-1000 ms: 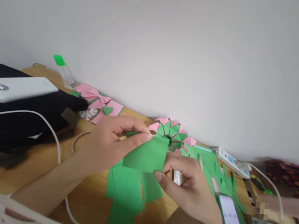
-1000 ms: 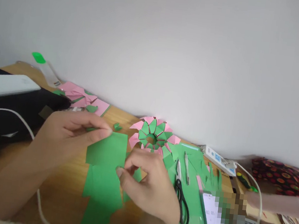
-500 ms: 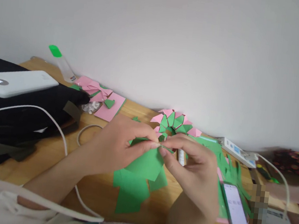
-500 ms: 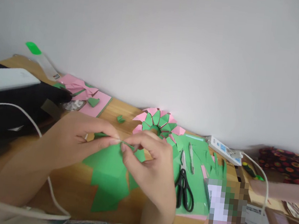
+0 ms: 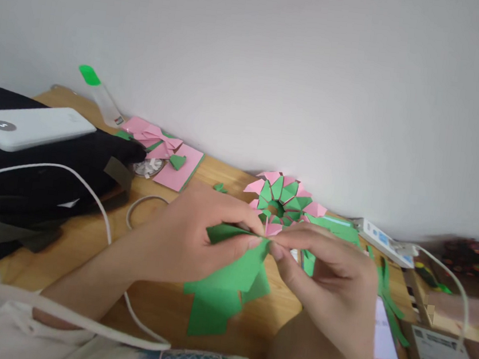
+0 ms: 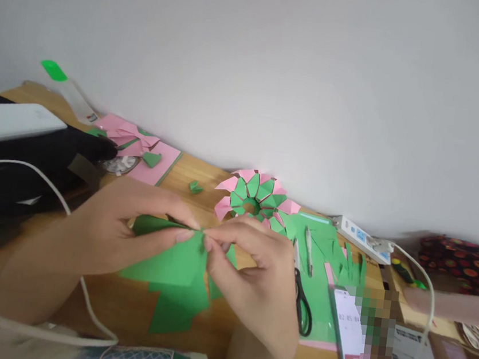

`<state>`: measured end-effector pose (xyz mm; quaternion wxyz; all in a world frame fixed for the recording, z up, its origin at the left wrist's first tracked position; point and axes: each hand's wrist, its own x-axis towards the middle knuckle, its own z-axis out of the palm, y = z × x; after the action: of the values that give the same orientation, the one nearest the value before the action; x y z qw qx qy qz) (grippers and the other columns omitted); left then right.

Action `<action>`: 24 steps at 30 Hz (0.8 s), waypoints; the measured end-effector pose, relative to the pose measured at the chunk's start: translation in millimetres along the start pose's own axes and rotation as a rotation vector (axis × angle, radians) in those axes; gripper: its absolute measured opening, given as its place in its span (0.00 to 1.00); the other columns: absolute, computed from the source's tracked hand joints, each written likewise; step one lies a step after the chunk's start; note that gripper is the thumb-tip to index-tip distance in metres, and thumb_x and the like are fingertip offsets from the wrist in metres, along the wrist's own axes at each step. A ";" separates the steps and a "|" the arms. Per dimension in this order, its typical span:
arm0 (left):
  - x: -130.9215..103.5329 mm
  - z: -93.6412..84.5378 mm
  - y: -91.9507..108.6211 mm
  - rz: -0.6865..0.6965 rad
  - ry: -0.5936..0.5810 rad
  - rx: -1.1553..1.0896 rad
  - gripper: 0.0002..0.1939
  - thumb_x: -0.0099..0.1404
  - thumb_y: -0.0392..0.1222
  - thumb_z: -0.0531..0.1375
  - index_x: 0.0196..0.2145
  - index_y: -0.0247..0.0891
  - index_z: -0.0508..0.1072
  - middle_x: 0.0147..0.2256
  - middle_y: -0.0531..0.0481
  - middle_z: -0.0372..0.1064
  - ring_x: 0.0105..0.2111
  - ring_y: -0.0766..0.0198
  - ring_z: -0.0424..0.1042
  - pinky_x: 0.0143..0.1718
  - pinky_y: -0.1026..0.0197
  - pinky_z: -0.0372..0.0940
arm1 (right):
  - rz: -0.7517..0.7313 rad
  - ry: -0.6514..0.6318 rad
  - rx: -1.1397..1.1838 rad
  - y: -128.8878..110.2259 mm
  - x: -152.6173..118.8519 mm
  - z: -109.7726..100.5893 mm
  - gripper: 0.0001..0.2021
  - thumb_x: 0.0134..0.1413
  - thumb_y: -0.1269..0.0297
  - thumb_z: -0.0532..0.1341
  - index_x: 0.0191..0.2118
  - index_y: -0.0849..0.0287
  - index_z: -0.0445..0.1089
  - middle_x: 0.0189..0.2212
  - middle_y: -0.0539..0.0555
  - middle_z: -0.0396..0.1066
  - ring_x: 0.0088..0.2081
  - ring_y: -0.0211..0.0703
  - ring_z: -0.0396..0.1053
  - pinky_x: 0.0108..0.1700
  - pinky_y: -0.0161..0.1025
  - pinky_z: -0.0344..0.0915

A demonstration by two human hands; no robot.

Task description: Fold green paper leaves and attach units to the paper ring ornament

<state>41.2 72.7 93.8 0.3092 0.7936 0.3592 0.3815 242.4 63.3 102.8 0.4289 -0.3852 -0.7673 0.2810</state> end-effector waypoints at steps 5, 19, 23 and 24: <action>-0.3 -2.9 -1.6 -0.007 -0.012 0.016 0.09 0.66 0.33 0.57 0.30 0.37 0.75 0.25 0.56 0.75 0.24 0.71 0.69 0.28 0.68 0.60 | 0.003 -0.008 -0.008 -0.1 -1.1 -0.6 0.10 0.51 0.79 0.63 0.30 0.55 0.75 0.23 0.46 0.75 0.28 0.35 0.72 0.32 0.34 0.67; -1.1 -18.1 -7.9 -0.138 0.324 -0.031 0.04 0.63 0.36 0.62 0.32 0.42 0.78 0.30 0.56 0.79 0.30 0.68 0.76 0.33 0.69 0.68 | 0.084 0.119 0.057 15.7 -10.7 -26.7 0.09 0.53 0.76 0.65 0.33 0.52 0.76 0.26 0.46 0.74 0.28 0.35 0.68 0.29 0.34 0.64; 4.0 1.2 -6.6 -0.141 0.197 -0.153 0.04 0.63 0.40 0.63 0.33 0.40 0.78 0.31 0.54 0.79 0.30 0.66 0.76 0.30 0.68 0.68 | 0.080 0.078 0.071 14.8 -5.9 -18.3 0.09 0.54 0.75 0.63 0.32 0.52 0.76 0.25 0.46 0.74 0.28 0.36 0.69 0.31 0.35 0.65; 5.2 5.2 -5.6 -0.133 0.195 -0.145 0.05 0.63 0.38 0.62 0.31 0.39 0.78 0.28 0.54 0.78 0.28 0.67 0.75 0.28 0.69 0.66 | 0.074 0.074 0.056 13.8 -4.4 -15.9 0.08 0.54 0.75 0.63 0.32 0.53 0.75 0.26 0.47 0.74 0.30 0.36 0.70 0.32 0.35 0.65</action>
<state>46.0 78.8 88.8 0.3539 0.7028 0.4109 0.4605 262.6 68.8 97.9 0.4568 -0.4113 -0.7281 0.3035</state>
